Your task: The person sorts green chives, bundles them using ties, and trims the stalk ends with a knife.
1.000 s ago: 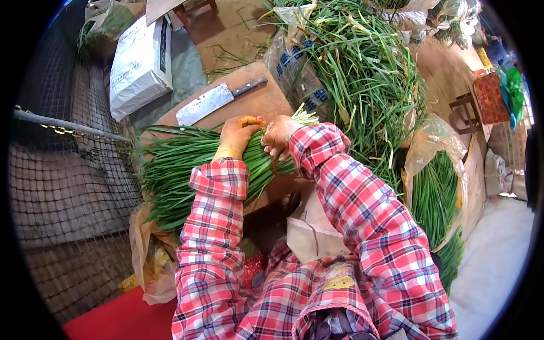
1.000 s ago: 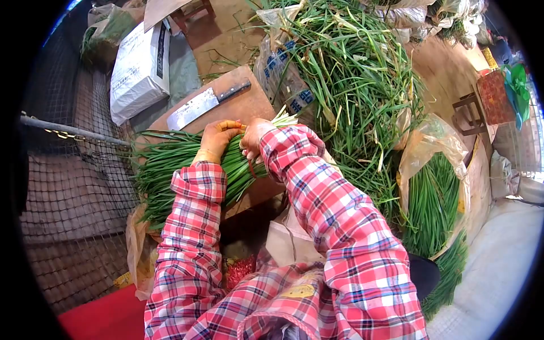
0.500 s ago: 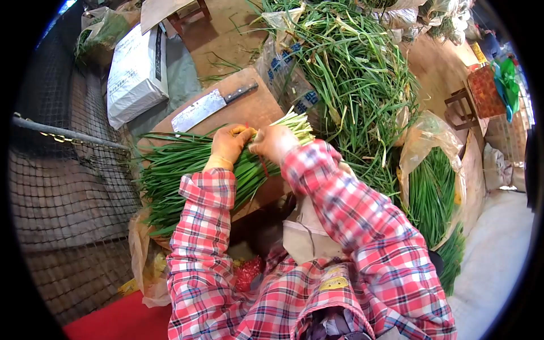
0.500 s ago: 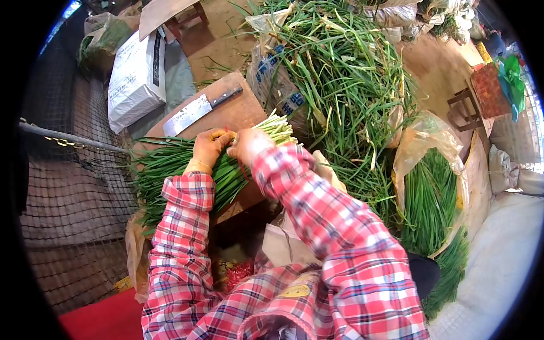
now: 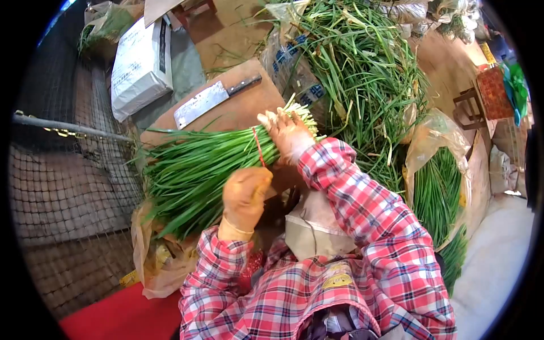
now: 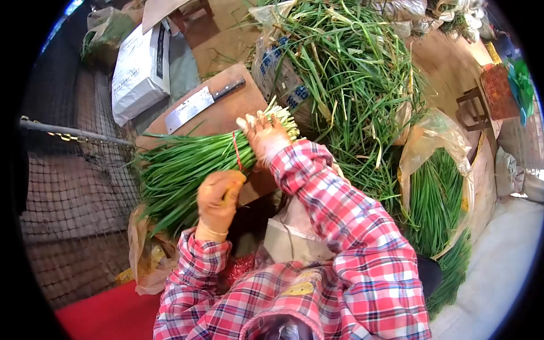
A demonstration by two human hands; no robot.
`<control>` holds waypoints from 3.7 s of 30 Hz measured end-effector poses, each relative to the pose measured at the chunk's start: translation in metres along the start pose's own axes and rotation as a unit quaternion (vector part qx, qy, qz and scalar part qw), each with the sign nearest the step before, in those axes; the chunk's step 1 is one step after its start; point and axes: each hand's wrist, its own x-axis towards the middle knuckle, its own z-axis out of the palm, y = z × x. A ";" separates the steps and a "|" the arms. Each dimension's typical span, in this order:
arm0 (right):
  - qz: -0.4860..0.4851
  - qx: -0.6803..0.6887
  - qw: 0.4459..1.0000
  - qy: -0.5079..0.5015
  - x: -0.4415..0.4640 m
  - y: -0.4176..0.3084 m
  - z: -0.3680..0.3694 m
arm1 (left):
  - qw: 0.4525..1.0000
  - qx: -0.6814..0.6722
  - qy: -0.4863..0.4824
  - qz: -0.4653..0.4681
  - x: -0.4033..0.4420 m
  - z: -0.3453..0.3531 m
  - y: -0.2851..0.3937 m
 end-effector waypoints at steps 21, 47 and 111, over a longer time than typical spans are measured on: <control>0.037 0.124 0.990 0.053 0.020 0.035 -0.038 | 0.925 0.308 -0.161 -0.157 0.027 -0.004 -0.059; 0.111 0.017 0.992 -0.053 0.005 0.068 -0.050 | 0.924 0.314 -0.140 -0.167 0.017 0.004 -0.064; -0.015 0.085 0.977 0.197 -0.031 -0.003 0.008 | 0.895 0.419 -0.142 -0.056 0.007 0.034 -0.075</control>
